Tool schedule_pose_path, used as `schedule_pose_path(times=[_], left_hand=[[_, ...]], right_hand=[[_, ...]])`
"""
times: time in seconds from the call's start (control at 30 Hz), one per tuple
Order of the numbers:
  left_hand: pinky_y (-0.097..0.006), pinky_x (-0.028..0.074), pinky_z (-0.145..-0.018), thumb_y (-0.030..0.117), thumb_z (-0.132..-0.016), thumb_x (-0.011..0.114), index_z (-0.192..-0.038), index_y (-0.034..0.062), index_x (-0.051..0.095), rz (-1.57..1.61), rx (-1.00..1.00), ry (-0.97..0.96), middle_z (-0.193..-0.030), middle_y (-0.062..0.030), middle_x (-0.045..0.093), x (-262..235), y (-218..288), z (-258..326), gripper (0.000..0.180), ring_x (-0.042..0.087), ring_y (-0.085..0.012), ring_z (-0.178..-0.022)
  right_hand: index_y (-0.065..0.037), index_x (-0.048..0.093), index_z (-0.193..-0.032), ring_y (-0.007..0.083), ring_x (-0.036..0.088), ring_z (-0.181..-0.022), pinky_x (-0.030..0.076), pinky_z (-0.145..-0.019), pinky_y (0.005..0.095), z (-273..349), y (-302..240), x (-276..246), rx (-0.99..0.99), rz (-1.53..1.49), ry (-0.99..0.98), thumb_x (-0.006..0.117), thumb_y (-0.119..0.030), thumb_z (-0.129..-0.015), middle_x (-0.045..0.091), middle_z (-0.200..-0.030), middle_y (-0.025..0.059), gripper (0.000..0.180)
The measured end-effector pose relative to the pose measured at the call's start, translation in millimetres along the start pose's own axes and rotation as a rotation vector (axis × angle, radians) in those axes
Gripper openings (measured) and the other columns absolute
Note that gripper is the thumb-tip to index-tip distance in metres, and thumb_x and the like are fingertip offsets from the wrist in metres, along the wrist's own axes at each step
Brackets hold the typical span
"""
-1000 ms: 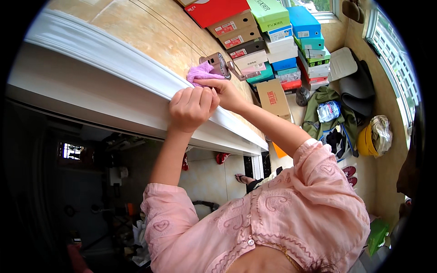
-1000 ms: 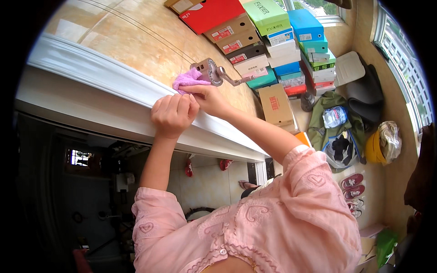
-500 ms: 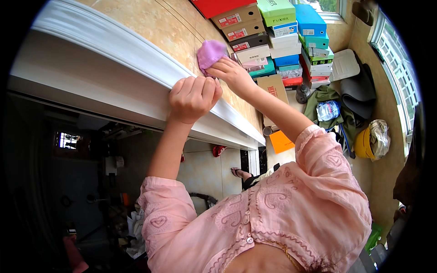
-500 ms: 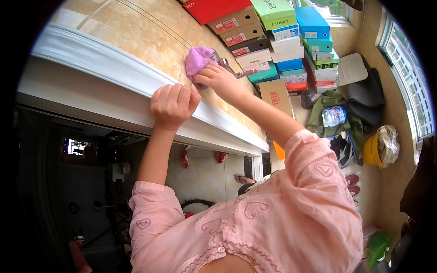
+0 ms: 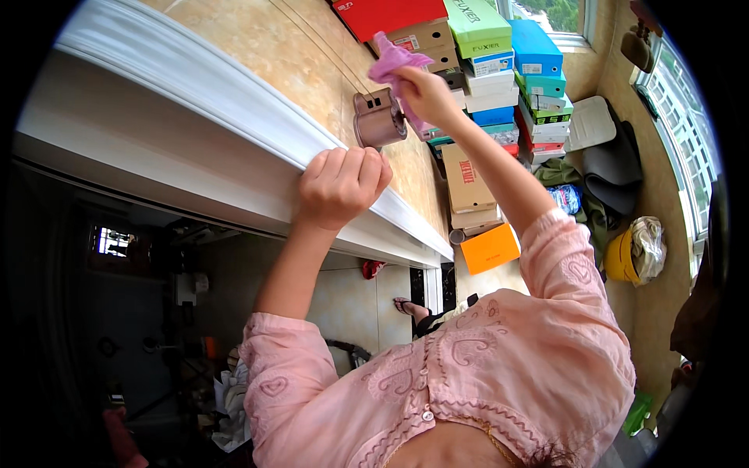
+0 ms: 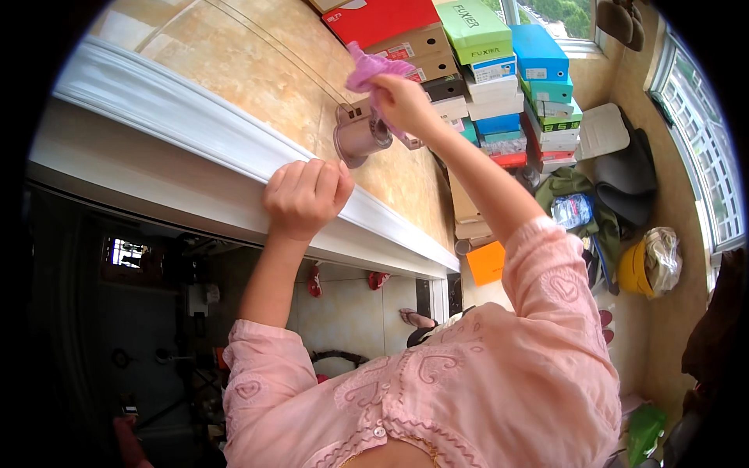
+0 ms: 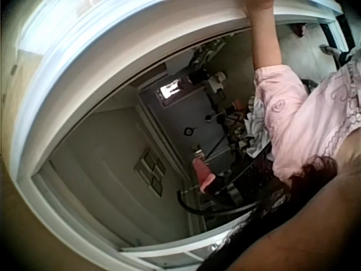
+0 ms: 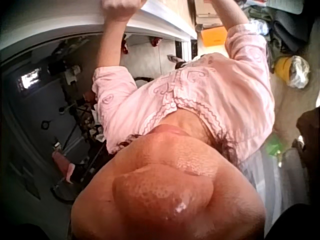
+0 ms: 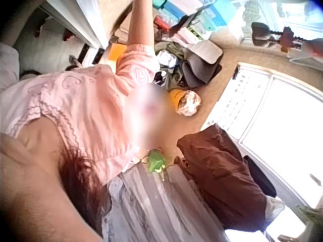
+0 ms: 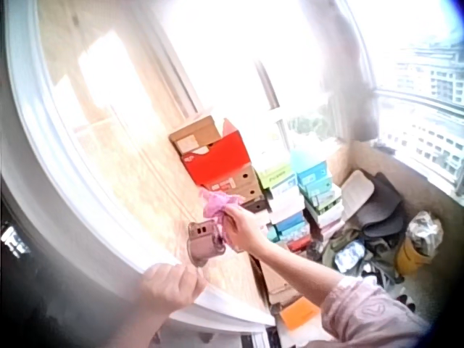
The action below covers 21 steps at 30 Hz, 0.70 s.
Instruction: The person cleans a large glass window and the adjacent white window frame using a pink cloth. They wipe the glass surface in broad strokes and then clean the frame edges and the window sill area.
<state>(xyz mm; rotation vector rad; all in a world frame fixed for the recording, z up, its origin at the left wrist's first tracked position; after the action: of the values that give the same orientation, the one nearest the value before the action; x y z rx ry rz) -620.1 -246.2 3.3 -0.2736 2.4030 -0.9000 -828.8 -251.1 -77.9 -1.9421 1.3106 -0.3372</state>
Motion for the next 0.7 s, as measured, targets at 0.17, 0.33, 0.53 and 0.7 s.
schedule_pose_path(times=[0.17,0.33,0.53,0.7], left_hand=[[-0.026,0.038,-0.05,0.014,-0.078,0.059,-0.067,0.0104,0.053,0.008,-0.004,0.019,-0.058,0.001,0.046,-6,1,-4,0.013,0.047,-0.0142,-0.05],[-0.026,0.039,-0.051,0.013,-0.078,0.059,-0.067,0.0094,0.053,-0.009,-0.007,0.004,-0.058,0.0007,0.046,-4,2,2,0.013,0.048,-0.0143,-0.05],[-0.027,0.038,-0.05,0.013,-0.077,0.059,-0.066,0.0094,0.052,0.014,-0.002,0.048,-0.057,0.0006,0.046,-2,0,2,0.013,0.047,-0.0143,-0.05],[-0.026,0.037,-0.049,0.013,-0.076,0.059,-0.065,0.0109,0.051,-0.002,-0.012,0.045,-0.056,0.0012,0.044,-2,0,0,0.014,0.047,-0.0143,-0.049]], right_hand=[[-0.013,0.063,-0.113,0.0253,0.062,-0.067,0.051,-0.064,0.0366,-38,60,69,0.226,0.062,-0.382,0.047,-0.026,-0.089,0.066,-0.08,0.0124,0.032],[-0.013,0.059,-0.115,0.0144,0.045,-0.04,0.04,-0.036,0.0323,-10,81,79,0.879,-0.377,-0.66,0.033,-0.026,-0.091,0.055,-0.066,0.0047,0.038],[-0.008,0.065,-0.105,0.0244,0.063,-0.066,0.049,-0.055,0.0376,-14,94,71,0.809,-0.222,-0.512,0.033,-0.029,-0.091,0.065,-0.083,0.0105,0.04],[-0.001,0.065,-0.087,0.0291,0.062,-0.07,0.048,-0.071,0.0377,-11,118,36,0.402,0.172,-0.348,0.037,-0.032,-0.093,0.065,-0.08,0.0184,0.043]])
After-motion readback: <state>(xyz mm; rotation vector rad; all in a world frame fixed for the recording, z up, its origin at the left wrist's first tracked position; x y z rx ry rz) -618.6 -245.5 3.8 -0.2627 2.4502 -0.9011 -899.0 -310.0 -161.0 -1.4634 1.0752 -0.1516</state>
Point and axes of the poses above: each hand's wrist, its own z-axis away from the middle knuckle, its own x-axis out of the palm, y = z × x, the point moved 7 cm from there along -z, towards the middle knuckle
